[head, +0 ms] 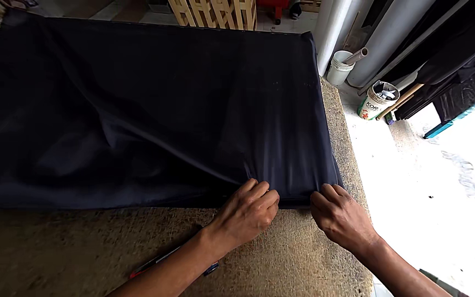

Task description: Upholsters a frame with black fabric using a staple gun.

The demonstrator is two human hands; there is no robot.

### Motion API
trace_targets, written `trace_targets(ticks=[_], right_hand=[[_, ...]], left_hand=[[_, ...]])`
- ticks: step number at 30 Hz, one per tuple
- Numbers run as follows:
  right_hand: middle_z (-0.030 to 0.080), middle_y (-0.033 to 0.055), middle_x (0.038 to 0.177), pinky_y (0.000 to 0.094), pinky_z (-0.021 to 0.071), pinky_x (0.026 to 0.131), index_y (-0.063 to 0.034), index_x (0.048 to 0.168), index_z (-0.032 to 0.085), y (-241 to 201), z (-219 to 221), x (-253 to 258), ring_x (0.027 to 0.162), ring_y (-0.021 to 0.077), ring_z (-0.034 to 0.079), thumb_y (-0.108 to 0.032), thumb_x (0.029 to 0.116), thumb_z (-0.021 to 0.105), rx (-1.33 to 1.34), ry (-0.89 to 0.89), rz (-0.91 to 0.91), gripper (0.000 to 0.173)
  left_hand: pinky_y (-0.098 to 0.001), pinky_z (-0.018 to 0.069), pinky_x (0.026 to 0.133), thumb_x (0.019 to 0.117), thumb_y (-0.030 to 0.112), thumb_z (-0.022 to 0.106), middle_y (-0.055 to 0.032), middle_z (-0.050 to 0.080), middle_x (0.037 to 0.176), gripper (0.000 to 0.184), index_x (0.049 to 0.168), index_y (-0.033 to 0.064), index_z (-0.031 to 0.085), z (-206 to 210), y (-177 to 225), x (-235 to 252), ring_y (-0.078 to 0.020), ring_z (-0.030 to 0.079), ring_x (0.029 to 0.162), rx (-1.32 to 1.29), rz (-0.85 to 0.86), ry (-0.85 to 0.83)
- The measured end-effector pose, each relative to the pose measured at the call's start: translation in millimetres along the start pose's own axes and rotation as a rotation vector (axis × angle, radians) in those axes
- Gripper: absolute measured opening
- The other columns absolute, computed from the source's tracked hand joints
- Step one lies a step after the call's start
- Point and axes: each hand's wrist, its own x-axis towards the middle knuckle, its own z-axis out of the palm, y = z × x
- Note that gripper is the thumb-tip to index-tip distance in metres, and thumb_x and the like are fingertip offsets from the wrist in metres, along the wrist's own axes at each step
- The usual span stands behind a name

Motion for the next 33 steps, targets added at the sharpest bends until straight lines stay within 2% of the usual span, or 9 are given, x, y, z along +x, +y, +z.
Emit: trace_targets(ticks=[5, 9, 12, 15, 19, 22, 27, 29, 33], right_hand=[[0.055, 0.0059, 0.072, 0.0356, 0.0421, 0.056, -0.0062, 0.070, 0.057, -4.0, -1.7, -2.8, 0.069, 0.0235, 0.057, 0.000, 0.0938, 0.050, -0.018, -0.002, -0.015, 0.026], [0.059, 0.0060, 0.076, 0.0355, 0.0449, 0.059, -0.0059, 0.072, 0.060, -15.3, 1.1, -6.4, 0.074, 0.0237, 0.059, 0.000, 0.0934, 0.051, -0.044, 0.009, 0.050, 0.024], [0.061, 0.0063, 0.078, 0.0361, 0.0461, 0.060, -0.0057, 0.074, 0.063, -23.4, 4.9, -10.8, 0.076, 0.0244, 0.060, -0.001, 0.0931, 0.052, -0.071, 0.037, 0.093, 0.022], [0.067, 0.0077, 0.088, 0.0414, 0.0517, 0.068, -0.0065, 0.086, 0.071, -29.9, 9.0, -22.2, 0.083, 0.0269, 0.064, -0.002, 0.0941, 0.056, -0.063, 0.124, 0.202, 0.018], [0.072, 0.0152, 0.116, 0.0555, 0.0511, 0.090, -0.0092, 0.110, 0.078, -102.3, 26.4, -55.9, 0.110, 0.0382, 0.065, -0.012, 0.0954, 0.055, 0.131, 0.210, 0.668, 0.027], [0.071, 0.0167, 0.102, 0.0487, 0.0584, 0.075, 0.0039, 0.113, 0.070, -231.2, 55.3, -56.5, 0.088, 0.0277, 0.070, -0.019, 0.0909, 0.065, 0.701, 0.158, 1.176, 0.032], [0.064, 0.0246, 0.125, 0.0339, 0.0481, 0.101, 0.0162, 0.132, 0.052, -368.0, 34.8, 94.7, 0.113, 0.0225, 0.062, -0.002, 0.1005, 0.055, 1.393, -0.624, 1.555, 0.036], [0.070, 0.0326, 0.101, 0.0266, 0.0561, 0.077, 0.0257, 0.109, 0.059, -424.4, 59.9, 152.3, 0.089, 0.0251, 0.070, 0.003, 0.0927, 0.056, 1.260, -0.213, 1.547, 0.028], [0.058, 0.0371, 0.130, 0.0402, 0.0466, 0.107, 0.0205, 0.130, 0.051, -445.9, 35.5, 207.9, 0.122, 0.0383, 0.060, -0.008, 0.0964, 0.068, 1.255, -0.089, 1.772, 0.047]], left_hand=[[-0.0407, 0.0537, 0.098, 0.0992, 0.002, 0.048, -0.0037, 0.065, 0.137, 0.027, 0.087, 0.0030, 0.072, -4.4, 27.2, 6.6, -0.0243, 0.060, 0.127, 0.013, -0.044, -0.123], [-0.0346, 0.0578, 0.075, 0.0915, 0.006, 0.051, -0.0090, 0.074, 0.102, 0.023, 0.076, 0.0026, 0.067, 6.5, 48.9, 0.7, -0.0234, 0.070, 0.092, -0.053, -0.138, 0.025], [-0.0357, 0.0565, 0.066, 0.0940, 0.010, 0.055, -0.0082, 0.064, 0.083, 0.015, 0.099, 0.0079, 0.069, 9.0, 67.5, 8.4, -0.0251, 0.065, 0.078, -0.070, -0.320, 0.050], [-0.0385, 0.0544, 0.067, 0.0967, 0.011, 0.057, -0.0104, 0.064, 0.092, 0.039, 0.134, 0.0133, 0.067, 19.9, 89.1, 15.4, -0.0267, 0.063, 0.082, -0.062, -0.452, 0.002], [-0.0386, 0.0572, 0.068, 0.0929, 0.013, 0.067, -0.0117, 0.066, 0.105, 0.041, 0.134, 0.0124, 0.066, 17.4, 106.0, 12.7, -0.0273, 0.066, 0.094, -0.106, -0.560, 0.010], [-0.0378, 0.0573, 0.070, 0.0976, 0.016, 0.063, -0.0086, 0.068, 0.115, 0.039, 0.136, 0.0126, 0.065, 17.2, 102.9, 8.5, -0.0254, 0.067, 0.103, -0.150, -0.549, 0.018], [-0.0417, 0.0576, 0.078, 0.1012, 0.014, 0.059, -0.0109, 0.068, 0.121, 0.036, 0.136, 0.0048, 0.063, -4.0, 91.4, -2.2, -0.0268, 0.066, 0.110, -0.378, -0.496, -0.023], [-0.0440, 0.0560, 0.083, 0.1028, 0.012, 0.056, -0.0156, 0.071, 0.114, 0.033, 0.132, -0.0011, 0.063, -27.8, 82.4, -9.3, -0.0304, 0.069, 0.104, -0.519, -0.500, 0.009], [-0.0461, 0.0541, 0.086, 0.1039, 0.012, 0.053, -0.0180, 0.070, 0.111, 0.029, 0.129, -0.0007, 0.062, -34.0, 76.4, -11.3, -0.0332, 0.068, 0.103, -0.569, -0.492, -0.023]])
